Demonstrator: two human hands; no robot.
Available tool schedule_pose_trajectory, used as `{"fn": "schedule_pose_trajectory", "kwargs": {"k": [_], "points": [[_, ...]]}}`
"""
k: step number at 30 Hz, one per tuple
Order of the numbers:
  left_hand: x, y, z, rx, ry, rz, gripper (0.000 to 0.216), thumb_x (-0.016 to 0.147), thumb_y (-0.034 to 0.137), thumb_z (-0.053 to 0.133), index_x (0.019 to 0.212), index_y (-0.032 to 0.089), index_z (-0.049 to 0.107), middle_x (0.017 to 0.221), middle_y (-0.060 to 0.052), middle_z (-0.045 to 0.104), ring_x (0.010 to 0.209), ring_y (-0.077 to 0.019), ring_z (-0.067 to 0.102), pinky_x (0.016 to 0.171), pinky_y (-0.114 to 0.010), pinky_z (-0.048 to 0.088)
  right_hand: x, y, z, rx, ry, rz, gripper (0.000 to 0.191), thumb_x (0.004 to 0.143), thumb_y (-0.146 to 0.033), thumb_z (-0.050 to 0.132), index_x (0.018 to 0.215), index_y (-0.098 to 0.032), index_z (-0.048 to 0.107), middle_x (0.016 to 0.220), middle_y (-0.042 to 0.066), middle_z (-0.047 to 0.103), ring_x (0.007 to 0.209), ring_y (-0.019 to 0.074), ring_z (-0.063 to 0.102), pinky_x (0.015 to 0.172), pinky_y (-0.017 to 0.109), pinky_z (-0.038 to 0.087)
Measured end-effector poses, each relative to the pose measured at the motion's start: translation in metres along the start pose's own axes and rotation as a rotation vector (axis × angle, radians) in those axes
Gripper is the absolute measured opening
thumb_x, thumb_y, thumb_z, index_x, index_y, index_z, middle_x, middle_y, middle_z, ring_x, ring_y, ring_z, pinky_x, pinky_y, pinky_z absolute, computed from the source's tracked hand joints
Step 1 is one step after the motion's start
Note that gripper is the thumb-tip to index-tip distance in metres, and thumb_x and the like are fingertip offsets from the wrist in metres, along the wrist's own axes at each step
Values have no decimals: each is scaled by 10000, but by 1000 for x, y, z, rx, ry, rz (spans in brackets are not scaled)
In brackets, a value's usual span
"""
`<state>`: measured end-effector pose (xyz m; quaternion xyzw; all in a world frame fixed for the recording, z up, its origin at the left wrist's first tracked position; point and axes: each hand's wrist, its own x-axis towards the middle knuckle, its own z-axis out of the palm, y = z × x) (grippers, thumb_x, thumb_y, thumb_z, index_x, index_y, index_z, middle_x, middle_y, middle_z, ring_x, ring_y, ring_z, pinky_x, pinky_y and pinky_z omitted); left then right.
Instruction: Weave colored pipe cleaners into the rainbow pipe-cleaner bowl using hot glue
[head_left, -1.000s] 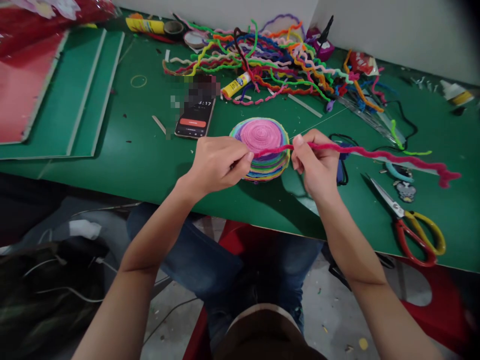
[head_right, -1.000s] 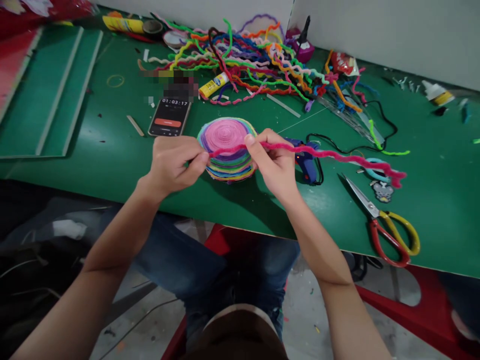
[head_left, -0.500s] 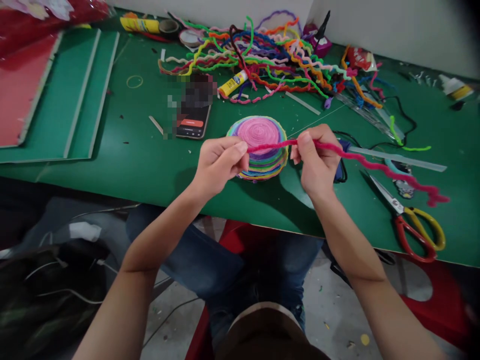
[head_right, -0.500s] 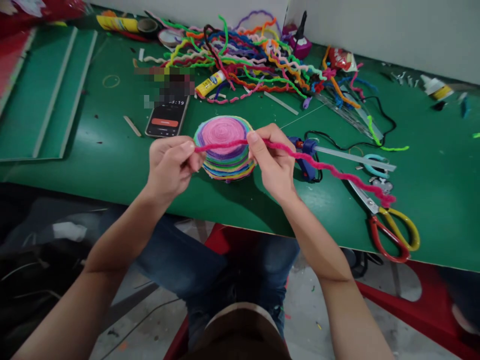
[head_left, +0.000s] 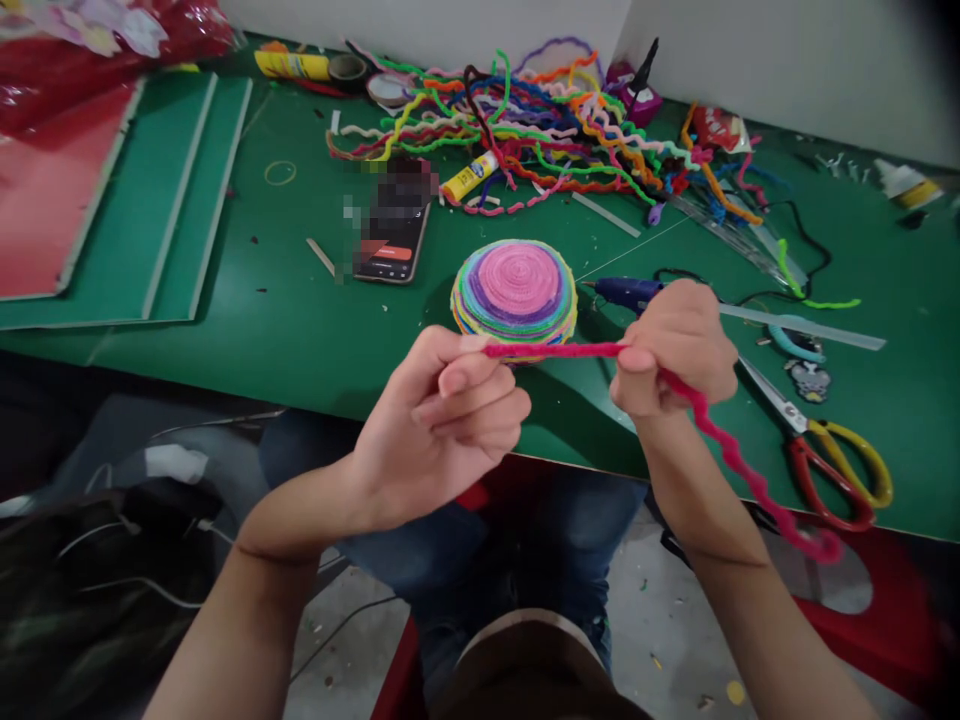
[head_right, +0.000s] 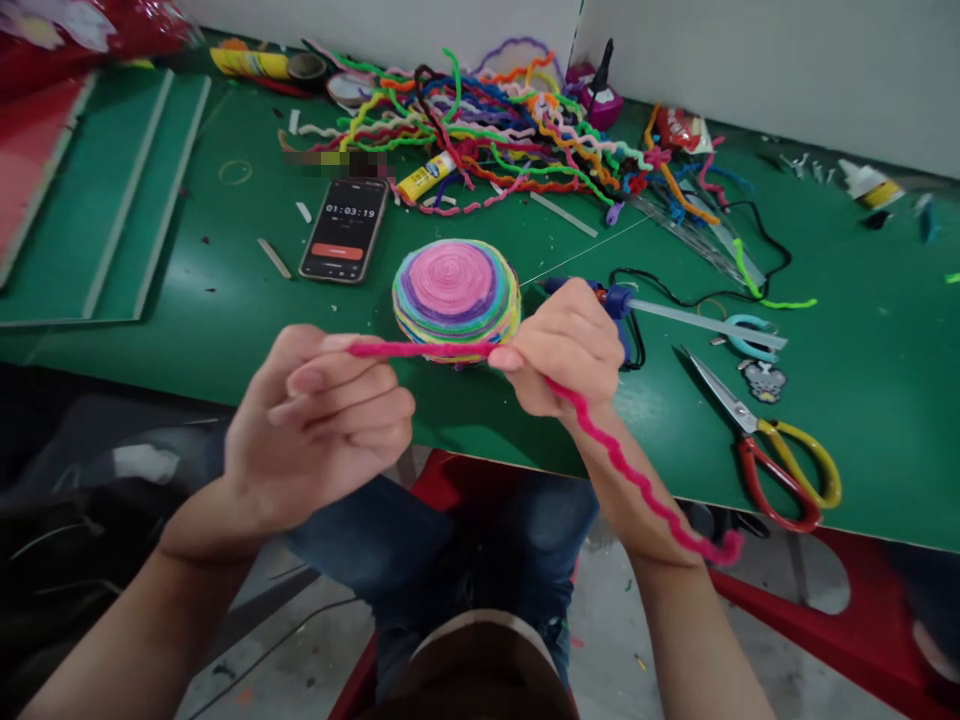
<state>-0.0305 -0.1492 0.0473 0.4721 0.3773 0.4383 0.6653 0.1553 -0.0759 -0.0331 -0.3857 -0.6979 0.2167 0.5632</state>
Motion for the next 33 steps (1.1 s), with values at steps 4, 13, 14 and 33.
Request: {"fn": "schedule_pose_trajectory", "kwargs": {"k": [4,13,14,33], "points": [[0,-1,-3,-14,-74,-14,563,973,434,276,471,198,178,376,51,60,318,-62,130,313,-225,206,8,-13,-2,-36,115,-299,484,827,-601,513,505,-248,434,442,-26,369,463,122,411,541,357,376],[44,-34,-52,902,359,717,362,903,515,491,1102,228,583,986,-42,656,793,-127,614,643,-248,471,15,-6,0,200,144,-31,375,876,-442,556,607,-211,435,551,-58,374,477,70,340,444,251,277],[44,-33,-53,974,347,767,351,888,485,535,1129,233,578,1033,-47,659,838,-140,619,671,-257,480,15,-4,1,236,139,-20,368,874,-429,566,604,-208,449,555,-59,385,481,66,345,445,247,275],[46,-36,-55,1261,335,1049,100,899,273,569,898,209,647,771,-5,658,718,-124,592,696,-287,449,11,-6,7,337,24,137,408,846,-459,607,571,-199,455,513,-57,405,457,52,360,455,238,291]]}}
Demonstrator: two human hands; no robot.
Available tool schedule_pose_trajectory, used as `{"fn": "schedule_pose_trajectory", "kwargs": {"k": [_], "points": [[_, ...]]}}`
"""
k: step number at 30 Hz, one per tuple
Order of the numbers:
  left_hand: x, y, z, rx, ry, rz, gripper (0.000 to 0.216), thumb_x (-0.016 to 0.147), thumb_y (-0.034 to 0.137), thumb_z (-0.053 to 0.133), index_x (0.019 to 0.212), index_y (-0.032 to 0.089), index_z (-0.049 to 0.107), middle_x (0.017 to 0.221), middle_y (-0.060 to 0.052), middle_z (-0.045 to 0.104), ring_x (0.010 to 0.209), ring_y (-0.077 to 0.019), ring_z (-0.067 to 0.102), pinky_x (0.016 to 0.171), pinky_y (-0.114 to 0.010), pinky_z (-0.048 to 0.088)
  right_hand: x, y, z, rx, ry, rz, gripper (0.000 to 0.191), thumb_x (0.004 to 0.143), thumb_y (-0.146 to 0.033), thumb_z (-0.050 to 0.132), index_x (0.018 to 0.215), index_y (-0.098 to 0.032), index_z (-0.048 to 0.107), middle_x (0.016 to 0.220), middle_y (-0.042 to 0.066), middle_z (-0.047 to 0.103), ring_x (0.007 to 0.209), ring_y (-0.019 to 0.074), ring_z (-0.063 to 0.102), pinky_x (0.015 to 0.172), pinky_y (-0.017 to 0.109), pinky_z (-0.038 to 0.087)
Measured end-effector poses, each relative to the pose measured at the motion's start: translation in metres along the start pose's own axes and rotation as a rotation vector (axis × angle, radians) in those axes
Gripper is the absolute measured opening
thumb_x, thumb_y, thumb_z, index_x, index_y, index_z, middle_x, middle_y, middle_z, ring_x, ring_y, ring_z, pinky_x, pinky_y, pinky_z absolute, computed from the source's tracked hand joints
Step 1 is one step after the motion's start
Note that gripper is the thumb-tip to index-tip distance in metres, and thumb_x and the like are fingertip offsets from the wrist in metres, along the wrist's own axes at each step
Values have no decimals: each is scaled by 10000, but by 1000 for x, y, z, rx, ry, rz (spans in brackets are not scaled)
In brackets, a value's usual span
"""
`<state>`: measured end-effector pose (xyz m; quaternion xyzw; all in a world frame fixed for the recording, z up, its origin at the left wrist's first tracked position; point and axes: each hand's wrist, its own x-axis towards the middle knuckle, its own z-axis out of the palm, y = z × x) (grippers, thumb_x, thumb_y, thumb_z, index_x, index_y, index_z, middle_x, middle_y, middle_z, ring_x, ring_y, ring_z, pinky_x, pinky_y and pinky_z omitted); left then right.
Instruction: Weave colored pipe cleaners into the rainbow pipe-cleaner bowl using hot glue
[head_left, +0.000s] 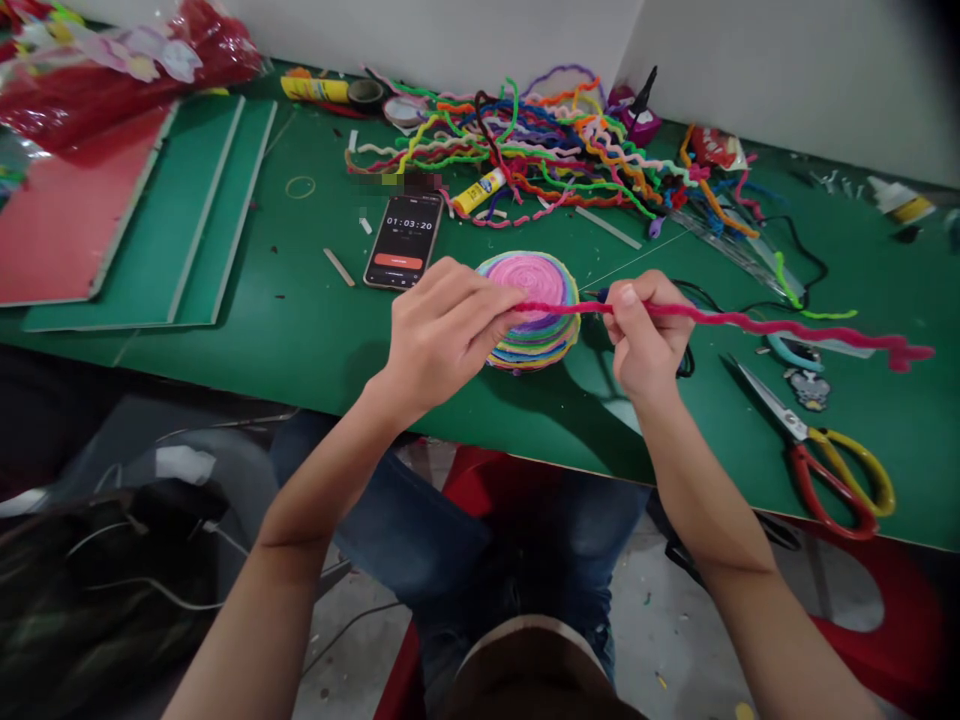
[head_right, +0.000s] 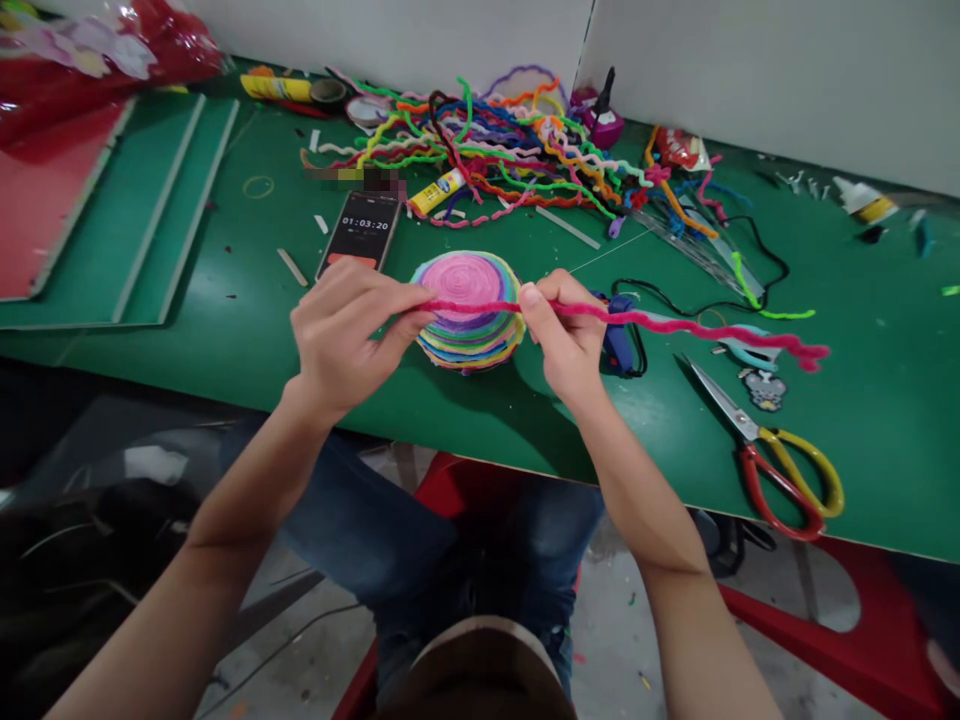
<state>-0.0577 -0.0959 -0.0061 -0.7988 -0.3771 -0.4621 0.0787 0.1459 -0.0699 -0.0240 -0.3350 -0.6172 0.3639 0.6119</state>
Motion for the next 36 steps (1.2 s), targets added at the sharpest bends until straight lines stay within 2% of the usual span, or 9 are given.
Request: {"fn": "schedule_pose_trajectory", "kwargs": {"k": [5,10,13,16,20,23,26,30,36], "points": [[2,6,1,-232,-133,-172,169,835,229,577,675,176,578,652,2,552,641,-114,494,631,-276,392,0,1,2,18,-26,23,385,854,-435,606,584,-196,471,524,-61,401,456,47,357,452,235,281],[2,35,9,-1370,-347,-979,248,739,216,517,538,170,379,507,53,292,466,-56,243,426,-190,201,0,0,2,45,-37,-46,346,859,-453,594,621,-218,508,532,-53,401,484,69,384,493,253,317],[-1,56,15,-1937,-270,-1398,308,690,206,566,535,167,302,533,72,200,475,-46,147,400,-168,132,0,-2,1,36,28,-87,327,854,-458,599,632,-233,516,540,-44,395,510,91,398,520,275,328],[-7,78,15,-2254,-206,-1467,350,693,182,598,525,151,293,530,74,190,486,-41,141,402,-151,139,1,-3,2,116,-2,-119,335,835,-448,624,609,-234,500,512,-47,387,503,97,392,509,274,328],[-15,99,14,-2455,-387,-1455,388,707,205,595,506,142,270,516,65,195,481,-41,147,409,-143,144,2,-5,4,308,-185,-87,412,814,-462,630,549,-221,426,434,-61,358,445,94,341,466,261,340],[-17,94,18,-2327,-443,-1368,373,696,242,574,493,151,276,499,63,189,468,-47,140,404,-165,138,4,-6,2,344,-270,-61,412,830,-430,614,540,-214,416,417,-67,345,422,84,325,447,251,319],[-12,69,19,-1787,-390,-1183,281,681,235,555,498,166,353,467,63,229,445,-53,191,414,-202,150,5,-4,-3,200,-178,-86,355,846,-391,613,576,-209,471,462,-69,361,436,65,346,455,236,289],[1,36,2,-812,-342,-691,266,837,239,483,580,168,483,532,34,411,509,-75,345,481,-233,265,5,-3,-6,52,-85,-80,333,858,-378,606,599,-198,501,502,-71,375,447,47,355,463,229,268],[0,23,-11,-138,-184,-182,195,818,344,625,731,178,573,653,14,572,598,-99,500,579,-238,393,3,-2,-2,8,13,-13,381,843,-442,611,584,-191,487,500,-72,396,445,44,351,455,225,268]]}}
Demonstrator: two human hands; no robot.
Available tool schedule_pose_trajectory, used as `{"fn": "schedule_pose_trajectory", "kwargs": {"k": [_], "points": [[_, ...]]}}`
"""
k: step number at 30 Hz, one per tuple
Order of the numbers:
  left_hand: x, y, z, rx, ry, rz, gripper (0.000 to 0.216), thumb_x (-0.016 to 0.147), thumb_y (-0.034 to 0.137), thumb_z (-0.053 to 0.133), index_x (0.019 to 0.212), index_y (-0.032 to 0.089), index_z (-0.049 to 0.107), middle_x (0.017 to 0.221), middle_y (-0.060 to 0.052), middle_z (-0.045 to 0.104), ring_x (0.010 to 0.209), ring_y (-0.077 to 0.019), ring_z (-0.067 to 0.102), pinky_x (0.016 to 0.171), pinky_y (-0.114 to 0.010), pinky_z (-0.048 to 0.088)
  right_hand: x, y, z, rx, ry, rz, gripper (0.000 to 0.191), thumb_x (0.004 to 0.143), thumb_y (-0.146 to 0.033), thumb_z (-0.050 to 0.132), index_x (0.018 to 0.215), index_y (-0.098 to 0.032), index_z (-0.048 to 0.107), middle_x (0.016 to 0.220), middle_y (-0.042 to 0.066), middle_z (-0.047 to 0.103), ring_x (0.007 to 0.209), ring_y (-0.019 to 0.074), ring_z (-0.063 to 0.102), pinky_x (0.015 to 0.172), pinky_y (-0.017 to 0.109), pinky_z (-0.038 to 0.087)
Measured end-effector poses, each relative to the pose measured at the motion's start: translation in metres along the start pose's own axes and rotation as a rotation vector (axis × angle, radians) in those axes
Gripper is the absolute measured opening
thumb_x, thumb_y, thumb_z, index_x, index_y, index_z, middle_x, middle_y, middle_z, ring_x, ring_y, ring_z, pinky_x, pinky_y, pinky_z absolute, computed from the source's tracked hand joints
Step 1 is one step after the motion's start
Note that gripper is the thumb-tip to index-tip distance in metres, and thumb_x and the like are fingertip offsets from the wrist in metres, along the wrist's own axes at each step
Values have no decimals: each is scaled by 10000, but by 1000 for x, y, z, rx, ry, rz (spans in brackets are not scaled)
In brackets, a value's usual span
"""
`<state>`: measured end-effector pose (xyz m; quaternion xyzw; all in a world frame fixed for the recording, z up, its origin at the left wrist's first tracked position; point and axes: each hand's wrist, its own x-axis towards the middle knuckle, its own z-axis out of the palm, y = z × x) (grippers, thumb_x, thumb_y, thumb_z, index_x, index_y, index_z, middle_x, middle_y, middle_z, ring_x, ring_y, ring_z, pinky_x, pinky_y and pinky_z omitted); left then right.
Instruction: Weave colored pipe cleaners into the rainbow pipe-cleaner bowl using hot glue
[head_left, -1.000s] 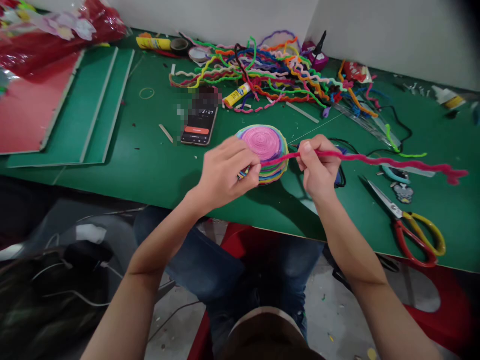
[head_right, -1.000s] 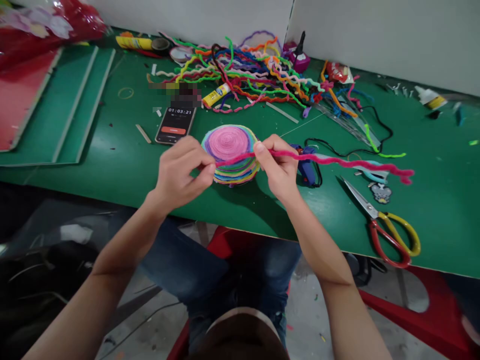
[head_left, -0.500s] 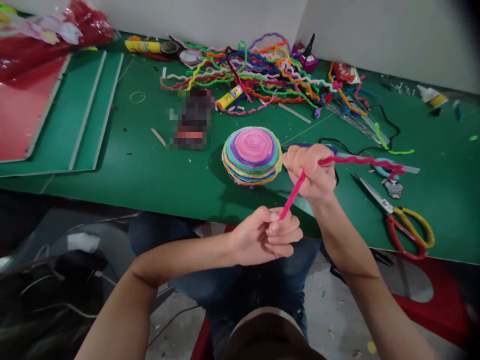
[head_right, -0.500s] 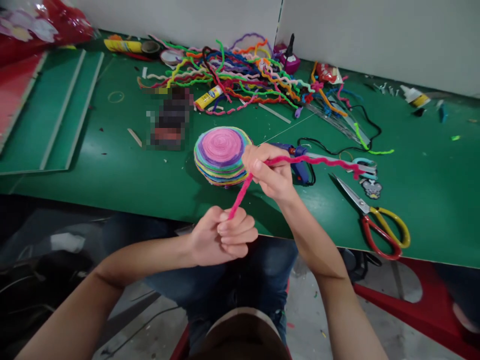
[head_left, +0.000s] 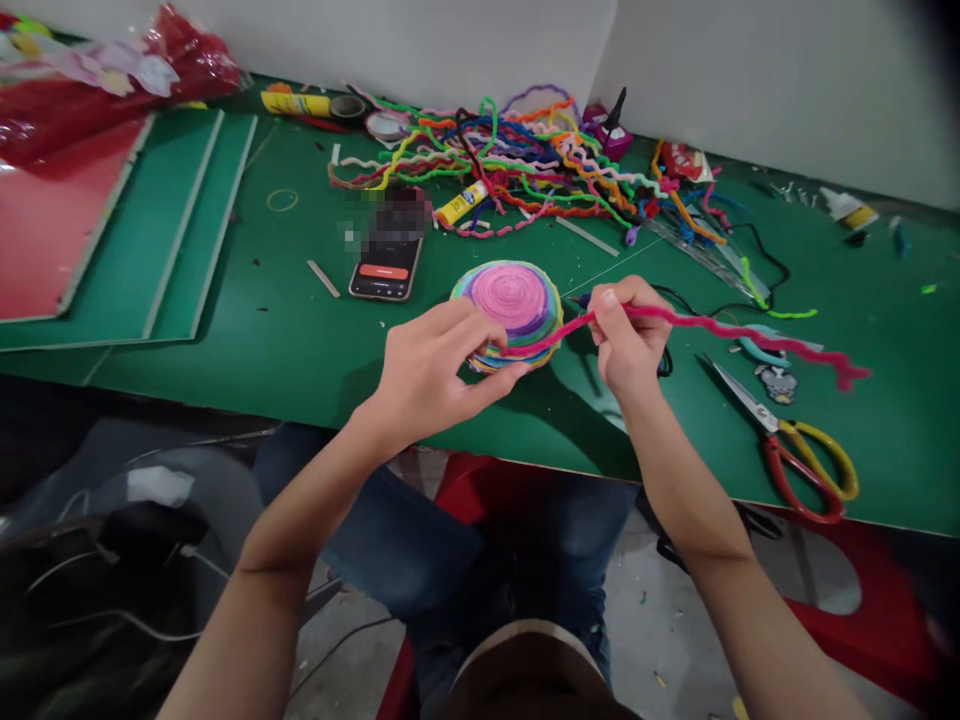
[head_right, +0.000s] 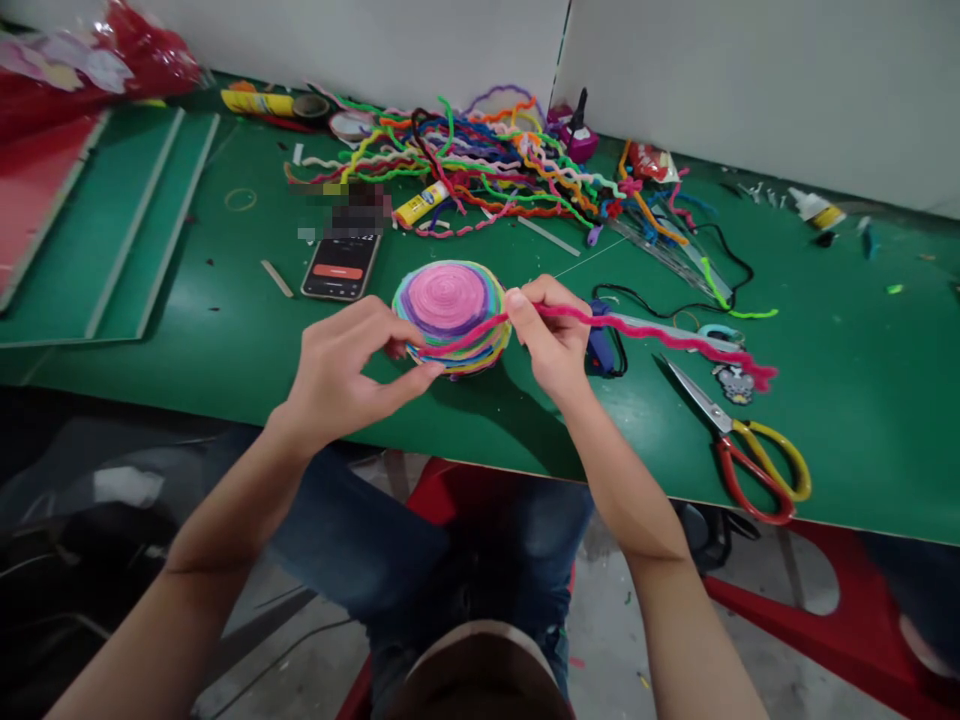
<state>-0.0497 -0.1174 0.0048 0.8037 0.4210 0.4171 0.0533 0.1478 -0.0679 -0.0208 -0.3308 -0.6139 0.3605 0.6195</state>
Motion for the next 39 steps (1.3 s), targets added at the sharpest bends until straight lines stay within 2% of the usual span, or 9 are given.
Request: {"fn": "schedule_pose_trajectory", "kwargs": {"k": [4,9,13,19,21,25,28,33,39], "points": [[-6,-6,8,196,65,166,112,828,258,614,756,174,601,689,-12,615,654,-126,549,603,-249,397,1,1,0,3,20,8,383,840,-438,617,577,-191,489,496,-71,420,442,42,359,443,219,266],[-7,-5,12,224,124,222,184,810,209,598,633,181,554,589,11,561,580,-110,482,551,-249,349,0,2,0,-32,26,28,400,833,-460,618,566,-192,487,485,-73,412,439,44,363,450,224,280],[-5,-3,13,-1,104,116,274,810,170,558,546,175,488,524,21,488,543,-94,434,541,-242,357,0,3,2,12,-19,35,384,837,-455,617,580,-196,496,487,-75,418,433,43,364,445,223,273],[-3,-2,16,-542,-28,-147,318,805,175,545,506,171,437,487,42,396,484,-68,381,470,-216,320,4,3,-2,40,-70,30,387,812,-494,632,581,-210,508,469,-79,397,436,52,370,448,221,301],[-3,0,17,-627,-57,-232,316,812,187,536,507,171,458,480,41,409,478,-69,390,465,-217,324,5,5,-5,49,-82,36,369,807,-498,638,599,-217,522,466,-82,400,423,51,367,434,216,297],[-3,2,16,-464,-63,-151,284,815,179,559,538,167,499,501,44,439,487,-58,398,482,-220,319,7,7,-7,39,-129,28,482,859,-570,526,546,-204,504,439,-67,386,387,48,344,404,221,273],[0,-4,10,-362,-6,-60,294,811,187,552,529,173,467,496,42,427,490,-65,391,489,-230,325,7,7,-6,-20,-88,51,616,859,-660,433,455,-195,439,415,-49,341,374,51,297,384,236,224],[4,-14,0,-303,-10,-26,332,805,275,524,496,189,440,471,9,455,484,-100,420,475,-266,347,8,7,-2,-84,-6,87,635,825,-660,494,423,-186,365,408,-59,278,387,46,251,399,241,199],[5,-19,-4,-183,48,123,268,803,230,531,540,196,487,512,5,510,520,-110,453,499,-273,378,8,11,0,-131,-102,219,640,834,-637,491,402,-186,353,365,-70,293,346,27,253,370,230,192]]}}
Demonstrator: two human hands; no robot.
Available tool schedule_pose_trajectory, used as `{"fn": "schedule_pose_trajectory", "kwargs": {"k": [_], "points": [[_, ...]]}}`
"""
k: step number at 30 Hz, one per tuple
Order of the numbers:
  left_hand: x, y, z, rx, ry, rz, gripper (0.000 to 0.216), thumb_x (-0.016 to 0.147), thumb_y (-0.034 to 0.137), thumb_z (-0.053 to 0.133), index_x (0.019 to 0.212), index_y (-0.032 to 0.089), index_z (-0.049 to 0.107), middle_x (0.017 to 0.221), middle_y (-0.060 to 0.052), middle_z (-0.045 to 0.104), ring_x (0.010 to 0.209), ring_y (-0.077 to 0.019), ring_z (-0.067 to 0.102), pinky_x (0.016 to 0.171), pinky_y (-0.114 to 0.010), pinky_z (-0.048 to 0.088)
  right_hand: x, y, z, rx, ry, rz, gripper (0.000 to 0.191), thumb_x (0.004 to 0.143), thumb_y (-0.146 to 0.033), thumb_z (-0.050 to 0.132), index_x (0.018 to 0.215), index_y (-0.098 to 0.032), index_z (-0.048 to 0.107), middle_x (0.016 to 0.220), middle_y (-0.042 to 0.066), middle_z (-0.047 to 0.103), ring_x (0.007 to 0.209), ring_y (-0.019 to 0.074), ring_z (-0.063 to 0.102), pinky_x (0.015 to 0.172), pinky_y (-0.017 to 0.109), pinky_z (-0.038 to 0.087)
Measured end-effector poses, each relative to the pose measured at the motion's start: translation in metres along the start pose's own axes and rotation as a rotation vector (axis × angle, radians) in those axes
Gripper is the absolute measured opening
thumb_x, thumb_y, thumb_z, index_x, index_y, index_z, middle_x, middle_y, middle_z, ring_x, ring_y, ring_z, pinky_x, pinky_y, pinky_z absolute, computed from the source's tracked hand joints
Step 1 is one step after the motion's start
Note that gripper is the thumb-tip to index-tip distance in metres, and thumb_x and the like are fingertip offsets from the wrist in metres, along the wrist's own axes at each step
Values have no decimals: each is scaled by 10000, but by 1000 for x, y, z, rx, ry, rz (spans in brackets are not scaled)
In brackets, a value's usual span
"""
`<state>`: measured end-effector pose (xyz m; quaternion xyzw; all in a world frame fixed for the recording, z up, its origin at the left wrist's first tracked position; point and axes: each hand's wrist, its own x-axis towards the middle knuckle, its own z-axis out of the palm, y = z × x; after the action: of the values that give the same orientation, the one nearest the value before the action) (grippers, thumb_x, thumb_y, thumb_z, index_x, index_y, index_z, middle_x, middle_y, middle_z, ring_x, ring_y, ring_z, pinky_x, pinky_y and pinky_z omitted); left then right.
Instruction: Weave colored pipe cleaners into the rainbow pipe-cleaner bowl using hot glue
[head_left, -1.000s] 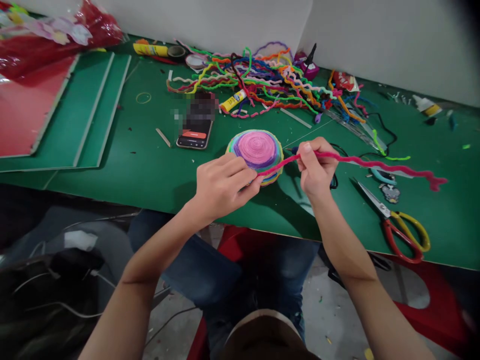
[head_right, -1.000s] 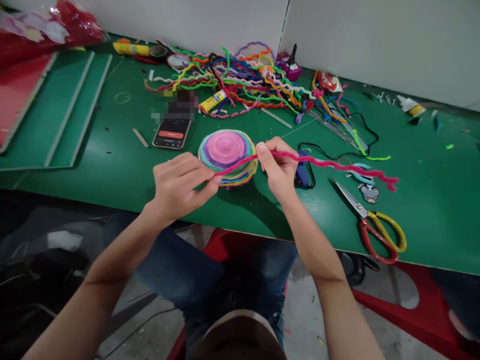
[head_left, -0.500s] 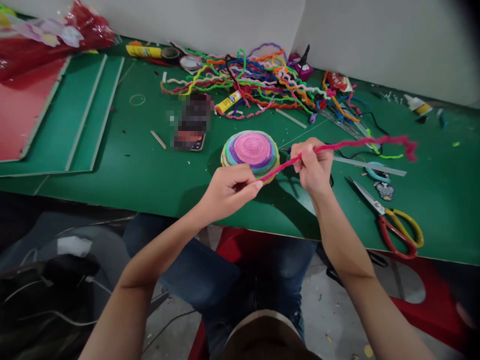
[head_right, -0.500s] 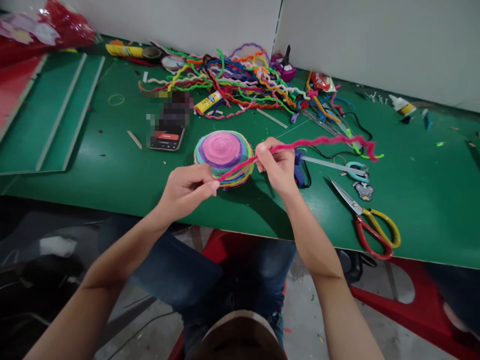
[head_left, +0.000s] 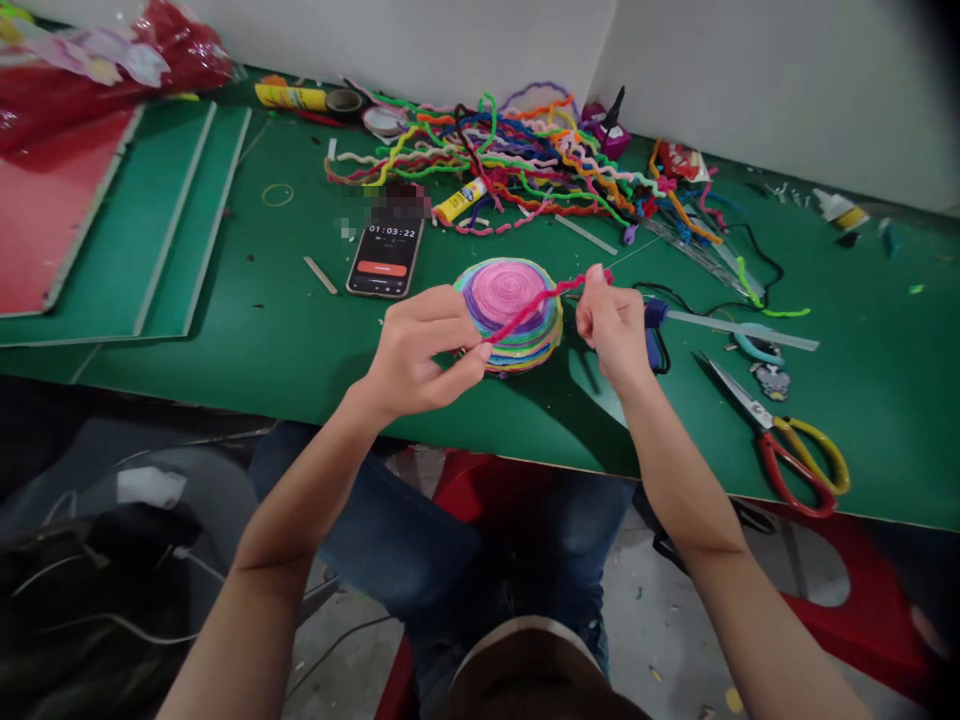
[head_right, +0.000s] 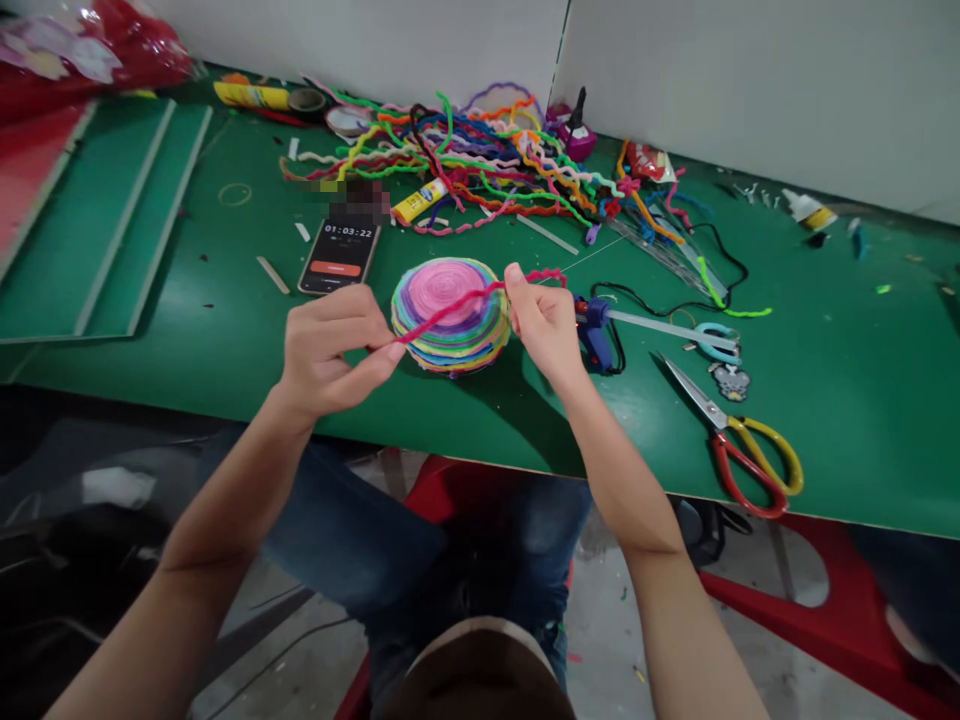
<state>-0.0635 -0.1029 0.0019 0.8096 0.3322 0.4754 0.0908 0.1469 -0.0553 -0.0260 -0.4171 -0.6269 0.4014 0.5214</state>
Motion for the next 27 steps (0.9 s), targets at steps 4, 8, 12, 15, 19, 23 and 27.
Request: {"fn": "schedule_pose_trajectory", "kwargs": {"k": [4,8,12,15,19,23,27], "points": [[-1,-5,1,28,60,55,280,810,271,528,541,200,491,510,8,504,508,-109,436,495,-284,378,0,-2,0,-21,-51,84,647,836,-639,484,378,-188,412,314,-72,318,307,25,289,355,215,223],[-3,-12,2,53,144,87,337,787,354,524,487,209,475,465,7,465,454,-106,403,453,-296,348,1,-6,-2,14,-96,162,618,830,-664,467,440,-186,503,320,-70,367,309,26,323,354,200,245],[-3,-19,1,-5,155,265,288,747,330,540,489,219,482,413,31,437,399,-95,383,414,-280,330,1,-10,-2,136,-123,136,552,804,-671,504,547,-185,549,394,-73,425,350,25,354,354,189,237],[-2,-22,0,-88,167,392,169,705,249,574,554,225,503,439,51,479,413,-88,403,420,-262,347,-1,-11,-2,177,-157,117,564,816,-664,494,523,-182,507,413,-71,404,360,23,337,355,192,229],[-1,-24,0,-95,158,398,173,717,236,566,554,222,509,459,55,499,414,-81,416,437,-257,359,-3,-8,1,153,-141,78,581,836,-649,478,489,-183,463,414,-70,376,367,25,318,377,198,263],[-2,-28,-2,-63,157,395,193,742,267,552,558,221,516,464,50,489,423,-80,409,443,-250,360,-5,-8,3,102,-66,56,603,859,-643,438,462,-189,430,396,-66,354,365,34,302,393,208,292],[-4,-34,-12,25,-18,339,138,767,318,560,664,229,586,591,17,569,531,-109,470,507,-277,405,-7,-11,6,6,39,17,592,850,-634,460,461,-190,426,395,-65,357,365,34,304,395,216,286]]}}
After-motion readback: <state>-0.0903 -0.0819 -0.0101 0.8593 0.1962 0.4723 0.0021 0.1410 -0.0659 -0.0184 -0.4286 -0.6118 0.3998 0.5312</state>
